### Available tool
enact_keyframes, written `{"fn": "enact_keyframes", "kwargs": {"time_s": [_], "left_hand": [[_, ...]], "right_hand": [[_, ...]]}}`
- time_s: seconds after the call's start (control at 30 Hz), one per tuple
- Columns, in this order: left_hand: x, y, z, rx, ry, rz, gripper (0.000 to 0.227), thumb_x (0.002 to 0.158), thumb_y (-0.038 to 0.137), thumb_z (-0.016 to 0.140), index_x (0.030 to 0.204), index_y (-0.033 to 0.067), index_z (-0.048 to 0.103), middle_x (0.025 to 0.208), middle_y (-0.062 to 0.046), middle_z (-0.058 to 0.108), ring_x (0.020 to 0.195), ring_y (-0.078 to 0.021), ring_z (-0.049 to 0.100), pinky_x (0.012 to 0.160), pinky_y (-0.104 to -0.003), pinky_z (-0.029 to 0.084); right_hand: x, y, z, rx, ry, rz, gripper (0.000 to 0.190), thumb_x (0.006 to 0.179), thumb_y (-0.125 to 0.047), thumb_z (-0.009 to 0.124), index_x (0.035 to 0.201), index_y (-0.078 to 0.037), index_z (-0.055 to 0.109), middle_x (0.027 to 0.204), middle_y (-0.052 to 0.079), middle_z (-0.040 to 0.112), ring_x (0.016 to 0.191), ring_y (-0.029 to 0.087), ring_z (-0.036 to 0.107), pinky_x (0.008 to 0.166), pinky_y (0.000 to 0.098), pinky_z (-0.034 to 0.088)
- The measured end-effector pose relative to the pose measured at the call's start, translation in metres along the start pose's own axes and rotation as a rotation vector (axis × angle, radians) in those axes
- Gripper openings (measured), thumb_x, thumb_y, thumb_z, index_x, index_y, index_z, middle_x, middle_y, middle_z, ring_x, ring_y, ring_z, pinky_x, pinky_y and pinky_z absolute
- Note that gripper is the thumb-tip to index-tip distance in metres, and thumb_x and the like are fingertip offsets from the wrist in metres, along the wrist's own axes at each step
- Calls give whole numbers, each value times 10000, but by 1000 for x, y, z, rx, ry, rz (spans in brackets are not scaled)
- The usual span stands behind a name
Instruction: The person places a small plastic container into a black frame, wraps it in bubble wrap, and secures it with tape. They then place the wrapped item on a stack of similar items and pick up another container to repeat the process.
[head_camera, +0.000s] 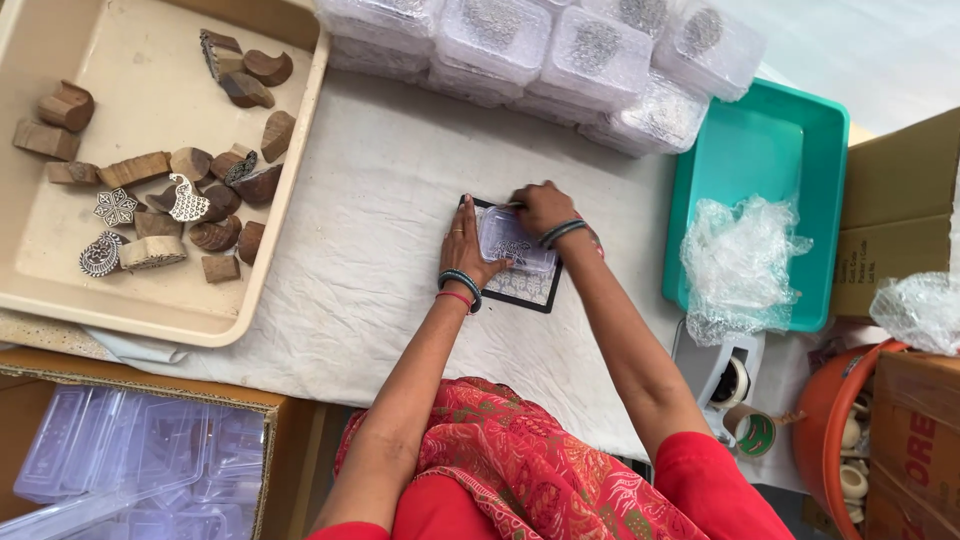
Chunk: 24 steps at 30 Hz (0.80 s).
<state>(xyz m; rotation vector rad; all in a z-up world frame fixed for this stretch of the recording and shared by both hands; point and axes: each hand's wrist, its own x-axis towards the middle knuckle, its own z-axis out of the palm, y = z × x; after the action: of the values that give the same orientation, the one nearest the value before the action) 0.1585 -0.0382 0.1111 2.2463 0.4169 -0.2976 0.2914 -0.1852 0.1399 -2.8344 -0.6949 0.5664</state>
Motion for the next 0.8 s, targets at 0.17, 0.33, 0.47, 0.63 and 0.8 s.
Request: {"fn": "enact_keyframes", "kwargs": {"time_s": [0.17,0.33,0.47,0.63,0.8], "left_hand": [[6,-11,12,-93,75,0,1608,507,435,1006,1576,173,-167,1683,-161,158,1532,-309,249,1217,-468,291],[4,-19,21,-181,167,20,1623,509,421,1020,1568,140,-177,1665,-237,125,1502,-356,262,1211,-436,315],[2,-9,8,-114,156,34,1570,525,453,1003,1604,162,-101,1669,-224,121,1529,-359,255,1221,-404,332],[1,0,0,88,69,77,1430,593,550,929,1631,260,-11,1719,-126,99,1542,-315,256,1208,-403,326],[11,-2,6,287,-58,21,1255,651,663,857,1620,430,94,1716,-33,119,1558,-307,187,1239,-420,274]], "right_hand": [[13,-50,26,-217,88,-359,241,863,-157,638,1056,-188,779,1058,30,733,1078,306,611,853,434,566],[-14,-64,8,-494,82,-589,206,850,-169,690,1028,-108,773,987,-13,717,1104,228,591,790,385,570],[-43,-34,-22,65,207,-569,224,725,-98,675,920,-113,782,1061,-7,752,1065,247,621,865,380,555],[-80,48,27,281,490,-136,327,819,-23,604,1090,-112,766,1095,75,753,1035,283,646,936,397,539],[-144,86,121,458,328,111,400,827,-87,666,1223,-40,689,915,205,720,871,353,687,823,426,534]]}}
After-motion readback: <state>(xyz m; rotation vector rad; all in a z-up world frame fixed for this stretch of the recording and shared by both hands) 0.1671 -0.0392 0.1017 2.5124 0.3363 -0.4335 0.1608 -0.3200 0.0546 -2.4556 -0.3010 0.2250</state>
